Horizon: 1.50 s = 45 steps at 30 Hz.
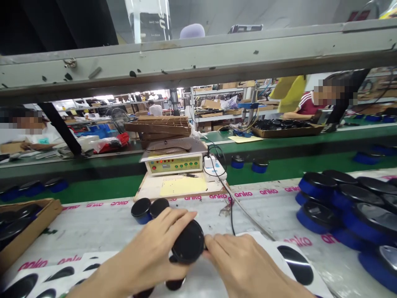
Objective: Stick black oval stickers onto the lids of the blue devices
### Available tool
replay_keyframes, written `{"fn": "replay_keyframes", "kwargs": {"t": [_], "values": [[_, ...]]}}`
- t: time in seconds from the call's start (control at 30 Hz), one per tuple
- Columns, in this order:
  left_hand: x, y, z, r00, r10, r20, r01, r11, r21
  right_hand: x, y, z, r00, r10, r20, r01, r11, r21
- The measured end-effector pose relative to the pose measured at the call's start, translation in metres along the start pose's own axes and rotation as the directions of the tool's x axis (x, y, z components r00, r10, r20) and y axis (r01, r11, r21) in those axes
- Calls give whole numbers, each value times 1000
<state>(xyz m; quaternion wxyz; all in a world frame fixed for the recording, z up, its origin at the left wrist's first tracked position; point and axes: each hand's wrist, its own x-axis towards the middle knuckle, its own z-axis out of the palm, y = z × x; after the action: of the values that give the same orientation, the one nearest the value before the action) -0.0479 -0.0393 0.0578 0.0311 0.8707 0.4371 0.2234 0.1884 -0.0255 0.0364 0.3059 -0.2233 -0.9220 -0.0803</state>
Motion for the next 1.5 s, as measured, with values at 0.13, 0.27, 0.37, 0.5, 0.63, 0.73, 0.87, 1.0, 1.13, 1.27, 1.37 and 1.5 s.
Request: {"fn": "replay_keyframes", "kwargs": {"t": [0.13, 0.27, 0.37, 0.5, 0.63, 0.73, 0.87, 1.0, 1.13, 1.27, 1.37, 1.5], "values": [[21, -33, 22, 978, -210, -6, 209, 978, -23, -13, 64, -13, 781, 621, 68, -579, 760, -294], [34, -51, 41, 970, -231, 79, 232, 973, -9, 8, 153, -14, 483, 875, 24, -802, 453, -389], [37, -58, 49, 952, -295, 84, 295, 955, 12, 34, 207, 3, 397, 917, 29, -855, 381, -353], [31, -55, 45, 941, -330, 75, 331, 943, -13, 62, 243, 31, 372, 923, 97, -888, 384, -253], [21, -38, 30, 942, -335, 34, 331, 904, -269, 78, 248, 30, 389, 911, 140, -904, 406, -131], [25, -18, 20, 913, -408, 28, 302, 628, -717, 81, 231, 4, 462, 880, 115, -885, 465, -2], [48, 11, 13, 867, -438, 238, 224, -84, -971, 72, 160, -33, 668, 726, 165, -739, 622, 259], [59, 32, 8, 930, -15, 367, 304, -532, -790, 63, 72, -51, 891, 387, 238, -451, 692, 564], [37, 33, 1, 931, -82, 355, 248, -573, -781, 63, 26, -60, 960, 278, 31, -273, 907, 320], [11, 25, -10, 844, -424, 330, 115, -457, -882, 66, 2, -57, 994, 70, -79, -57, 987, 148], [2, 24, -15, 822, -512, 249, 86, -321, -943, 69, -15, -46, 993, -9, -115, 18, 996, 82], [-1, 28, -17, 868, -490, 82, 42, -92, -995, 71, -27, -34, 981, -18, -191, 24, 999, 34]]}}
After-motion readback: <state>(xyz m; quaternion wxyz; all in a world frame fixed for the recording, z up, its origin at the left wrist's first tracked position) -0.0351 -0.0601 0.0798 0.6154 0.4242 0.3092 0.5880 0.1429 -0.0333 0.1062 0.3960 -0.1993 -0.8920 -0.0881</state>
